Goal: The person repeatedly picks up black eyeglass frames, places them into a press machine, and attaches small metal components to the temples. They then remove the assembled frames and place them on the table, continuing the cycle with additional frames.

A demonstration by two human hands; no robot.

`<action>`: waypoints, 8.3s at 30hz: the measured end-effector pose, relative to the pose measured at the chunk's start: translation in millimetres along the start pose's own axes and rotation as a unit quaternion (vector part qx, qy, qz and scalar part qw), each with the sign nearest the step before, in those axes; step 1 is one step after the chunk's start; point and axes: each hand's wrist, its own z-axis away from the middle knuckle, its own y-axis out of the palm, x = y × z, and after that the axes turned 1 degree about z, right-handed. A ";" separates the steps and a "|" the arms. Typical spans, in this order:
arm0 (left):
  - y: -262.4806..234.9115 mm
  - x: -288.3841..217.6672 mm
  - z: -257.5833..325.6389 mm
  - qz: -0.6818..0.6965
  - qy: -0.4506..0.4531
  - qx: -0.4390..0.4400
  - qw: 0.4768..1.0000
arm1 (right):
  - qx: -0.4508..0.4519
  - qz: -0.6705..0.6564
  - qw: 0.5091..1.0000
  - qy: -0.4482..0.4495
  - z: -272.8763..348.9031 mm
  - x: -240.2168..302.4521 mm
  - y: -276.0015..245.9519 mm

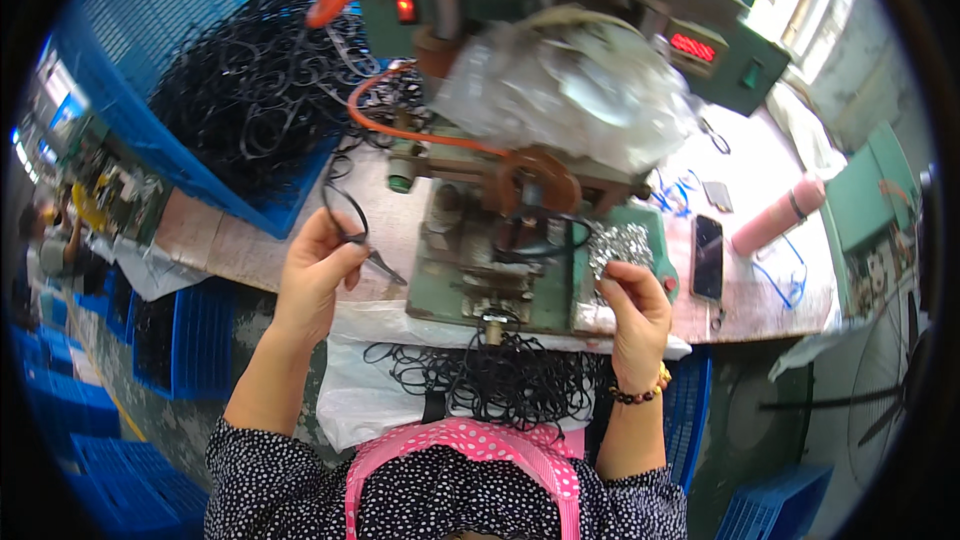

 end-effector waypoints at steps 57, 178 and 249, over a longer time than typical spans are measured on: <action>111.1 2.1 -5.9 -0.237 0.336 0.138 0.901 | -0.011 0.524 0.830 -0.192 -10.1 -22.0 -36.4; 43.4 36.6 -20.7 -0.367 0.461 -0.019 0.808 | -0.118 0.399 0.892 -0.179 -23.8 -43.2 -17.9; 109.5 3.9 -5.5 -0.221 0.301 0.139 0.917 | -0.028 0.053 0.989 -0.138 -16.4 24.2 26.8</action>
